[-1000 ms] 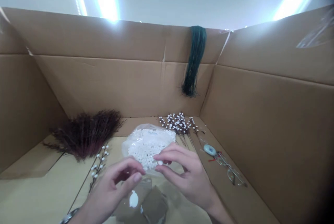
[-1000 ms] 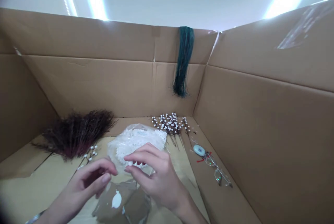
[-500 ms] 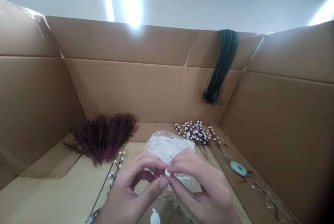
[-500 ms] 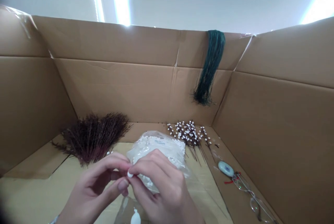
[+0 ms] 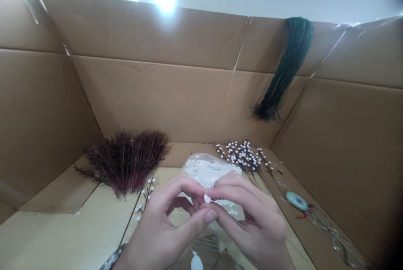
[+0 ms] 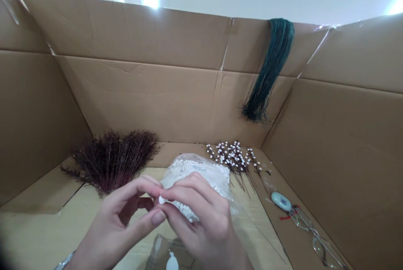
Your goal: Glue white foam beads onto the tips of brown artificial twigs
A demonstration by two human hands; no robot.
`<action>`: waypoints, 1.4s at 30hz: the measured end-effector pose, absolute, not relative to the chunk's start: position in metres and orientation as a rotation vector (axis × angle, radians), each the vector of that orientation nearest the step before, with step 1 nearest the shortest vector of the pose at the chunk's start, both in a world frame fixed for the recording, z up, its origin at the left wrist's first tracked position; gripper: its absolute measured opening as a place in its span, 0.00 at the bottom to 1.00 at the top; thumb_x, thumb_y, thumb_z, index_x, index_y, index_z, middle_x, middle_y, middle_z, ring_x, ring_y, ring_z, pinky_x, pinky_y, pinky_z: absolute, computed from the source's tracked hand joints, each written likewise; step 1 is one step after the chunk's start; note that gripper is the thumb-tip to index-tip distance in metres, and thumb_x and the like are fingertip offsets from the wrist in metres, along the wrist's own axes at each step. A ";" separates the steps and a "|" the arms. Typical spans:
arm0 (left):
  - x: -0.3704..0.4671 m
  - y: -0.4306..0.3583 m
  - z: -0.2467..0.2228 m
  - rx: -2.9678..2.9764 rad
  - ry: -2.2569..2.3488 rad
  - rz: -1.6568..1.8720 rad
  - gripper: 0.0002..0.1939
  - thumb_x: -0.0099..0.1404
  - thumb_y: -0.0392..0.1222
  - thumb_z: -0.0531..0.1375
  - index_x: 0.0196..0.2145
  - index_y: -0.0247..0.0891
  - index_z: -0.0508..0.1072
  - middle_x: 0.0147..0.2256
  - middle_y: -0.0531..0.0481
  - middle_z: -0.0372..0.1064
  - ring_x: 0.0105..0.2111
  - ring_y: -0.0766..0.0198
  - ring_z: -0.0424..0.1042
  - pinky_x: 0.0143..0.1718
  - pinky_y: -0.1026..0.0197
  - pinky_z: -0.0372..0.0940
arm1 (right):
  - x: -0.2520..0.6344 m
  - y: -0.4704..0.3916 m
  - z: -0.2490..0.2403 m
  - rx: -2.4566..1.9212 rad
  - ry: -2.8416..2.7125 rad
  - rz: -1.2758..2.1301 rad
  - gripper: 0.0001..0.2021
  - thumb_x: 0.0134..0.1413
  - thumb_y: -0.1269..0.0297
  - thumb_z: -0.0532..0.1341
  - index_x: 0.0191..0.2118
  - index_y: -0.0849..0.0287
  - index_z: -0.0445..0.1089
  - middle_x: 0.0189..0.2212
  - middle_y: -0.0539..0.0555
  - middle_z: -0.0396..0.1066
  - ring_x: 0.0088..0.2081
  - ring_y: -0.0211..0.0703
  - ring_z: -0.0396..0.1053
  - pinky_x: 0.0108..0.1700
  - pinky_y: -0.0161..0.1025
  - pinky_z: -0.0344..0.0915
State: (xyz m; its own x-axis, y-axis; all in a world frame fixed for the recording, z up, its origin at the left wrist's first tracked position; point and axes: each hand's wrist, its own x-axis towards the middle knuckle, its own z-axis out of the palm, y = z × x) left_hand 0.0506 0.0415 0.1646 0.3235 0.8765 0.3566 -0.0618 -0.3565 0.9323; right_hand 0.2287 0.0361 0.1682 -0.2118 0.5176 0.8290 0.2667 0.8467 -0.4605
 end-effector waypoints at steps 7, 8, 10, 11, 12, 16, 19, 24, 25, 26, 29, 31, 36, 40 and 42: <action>0.052 0.055 0.158 1.421 0.665 1.016 0.09 0.69 0.48 0.64 0.37 0.40 0.77 0.35 0.51 0.70 0.30 0.66 0.69 0.31 0.66 0.68 | 0.239 0.041 0.169 -0.609 -1.859 0.242 0.12 0.58 0.79 0.65 0.46 0.62 0.76 0.34 0.54 0.74 0.35 0.38 0.73 0.37 0.36 0.73; 0.052 0.056 0.158 1.420 0.669 1.017 0.09 0.69 0.48 0.64 0.37 0.39 0.77 0.34 0.51 0.70 0.30 0.66 0.69 0.31 0.66 0.67 | 0.240 0.042 0.169 -0.612 -1.869 0.251 0.12 0.58 0.79 0.65 0.46 0.62 0.76 0.34 0.54 0.75 0.35 0.38 0.73 0.37 0.36 0.73; 0.054 0.057 0.157 1.425 0.679 1.052 0.08 0.68 0.46 0.65 0.35 0.39 0.78 0.33 0.51 0.70 0.29 0.67 0.68 0.31 0.66 0.66 | 0.242 0.043 0.169 -0.614 -1.883 0.265 0.11 0.59 0.78 0.65 0.47 0.62 0.76 0.34 0.54 0.75 0.36 0.38 0.73 0.38 0.37 0.73; 0.054 0.057 0.157 1.426 0.676 1.077 0.08 0.68 0.45 0.66 0.35 0.38 0.78 0.32 0.51 0.71 0.29 0.67 0.68 0.31 0.67 0.66 | 0.242 0.043 0.169 -0.611 -1.884 0.270 0.11 0.59 0.78 0.65 0.47 0.62 0.76 0.34 0.54 0.75 0.36 0.38 0.73 0.38 0.37 0.73; 0.055 0.057 0.157 1.427 0.663 1.107 0.07 0.67 0.43 0.66 0.34 0.38 0.78 0.31 0.51 0.71 0.29 0.67 0.68 0.31 0.67 0.66 | 0.242 0.043 0.169 -0.604 -1.882 0.273 0.11 0.59 0.78 0.65 0.46 0.62 0.76 0.34 0.54 0.75 0.36 0.38 0.73 0.38 0.37 0.73; 0.056 0.057 0.158 1.455 0.589 1.210 0.04 0.65 0.37 0.68 0.31 0.39 0.79 0.31 0.52 0.73 0.31 0.67 0.71 0.33 0.67 0.68 | 0.242 0.040 0.171 -0.597 -1.858 0.264 0.11 0.58 0.80 0.65 0.45 0.62 0.76 0.35 0.54 0.75 0.36 0.38 0.73 0.38 0.36 0.73; 0.054 0.057 0.159 1.523 0.548 1.263 0.04 0.65 0.33 0.68 0.33 0.41 0.80 0.32 0.51 0.75 0.33 0.65 0.74 0.35 0.67 0.70 | 0.240 0.037 0.171 -0.578 -1.862 0.215 0.13 0.57 0.82 0.64 0.46 0.62 0.75 0.35 0.54 0.75 0.37 0.38 0.73 0.39 0.36 0.73; 0.050 0.055 0.158 1.710 0.539 1.409 0.10 0.62 0.29 0.70 0.37 0.44 0.81 0.34 0.52 0.77 0.34 0.63 0.76 0.38 0.64 0.71 | 0.236 0.030 0.172 -0.572 -1.818 0.336 0.20 0.56 0.84 0.61 0.51 0.57 0.74 0.37 0.53 0.75 0.38 0.39 0.73 0.39 0.39 0.73; 0.049 0.054 0.158 1.754 0.550 1.436 0.11 0.61 0.28 0.70 0.38 0.44 0.81 0.34 0.52 0.78 0.35 0.63 0.76 0.38 0.63 0.71 | 0.236 0.029 0.173 -0.584 -1.796 0.387 0.20 0.56 0.83 0.61 0.51 0.56 0.74 0.37 0.53 0.75 0.39 0.40 0.73 0.40 0.39 0.73; 0.049 0.053 0.158 1.796 0.564 1.456 0.12 0.61 0.28 0.70 0.39 0.44 0.81 0.35 0.51 0.78 0.36 0.63 0.76 0.39 0.63 0.72 | 0.236 0.028 0.173 -0.604 -1.776 0.434 0.20 0.56 0.81 0.62 0.51 0.55 0.74 0.38 0.52 0.75 0.39 0.40 0.73 0.41 0.40 0.73; 0.048 0.051 0.158 1.900 0.601 1.488 0.13 0.62 0.27 0.69 0.40 0.43 0.81 0.36 0.51 0.78 0.37 0.63 0.77 0.40 0.63 0.71 | 0.236 0.028 0.176 -0.683 -1.757 0.522 0.15 0.57 0.77 0.64 0.47 0.53 0.75 0.36 0.49 0.75 0.37 0.37 0.73 0.39 0.36 0.72; 0.048 0.050 0.157 1.951 0.615 1.497 0.13 0.62 0.27 0.69 0.41 0.43 0.80 0.36 0.52 0.77 0.36 0.63 0.76 0.40 0.63 0.71 | 0.237 0.029 0.178 -0.711 -1.759 0.575 0.12 0.59 0.75 0.64 0.46 0.52 0.76 0.34 0.48 0.76 0.35 0.36 0.73 0.37 0.34 0.71; 0.047 0.053 0.156 2.066 0.598 1.549 0.12 0.63 0.27 0.69 0.42 0.41 0.80 0.35 0.51 0.76 0.35 0.64 0.75 0.37 0.64 0.71 | 0.241 0.033 0.180 -0.783 -1.765 0.776 0.05 0.61 0.68 0.65 0.40 0.54 0.78 0.32 0.51 0.77 0.34 0.38 0.74 0.36 0.35 0.70; 0.046 0.056 0.158 2.154 0.541 1.587 0.12 0.64 0.29 0.69 0.44 0.38 0.81 0.34 0.50 0.74 0.33 0.65 0.74 0.35 0.65 0.71 | 0.244 0.036 0.177 -0.801 -1.671 1.066 0.05 0.61 0.63 0.66 0.38 0.56 0.79 0.31 0.51 0.76 0.33 0.37 0.72 0.37 0.34 0.68; 0.046 0.056 0.159 2.162 0.541 1.578 0.12 0.64 0.30 0.69 0.44 0.38 0.81 0.35 0.51 0.74 0.33 0.66 0.74 0.35 0.66 0.71 | 0.244 0.037 0.174 -0.775 -1.609 1.184 0.05 0.60 0.63 0.66 0.38 0.56 0.79 0.30 0.50 0.75 0.32 0.35 0.71 0.36 0.32 0.68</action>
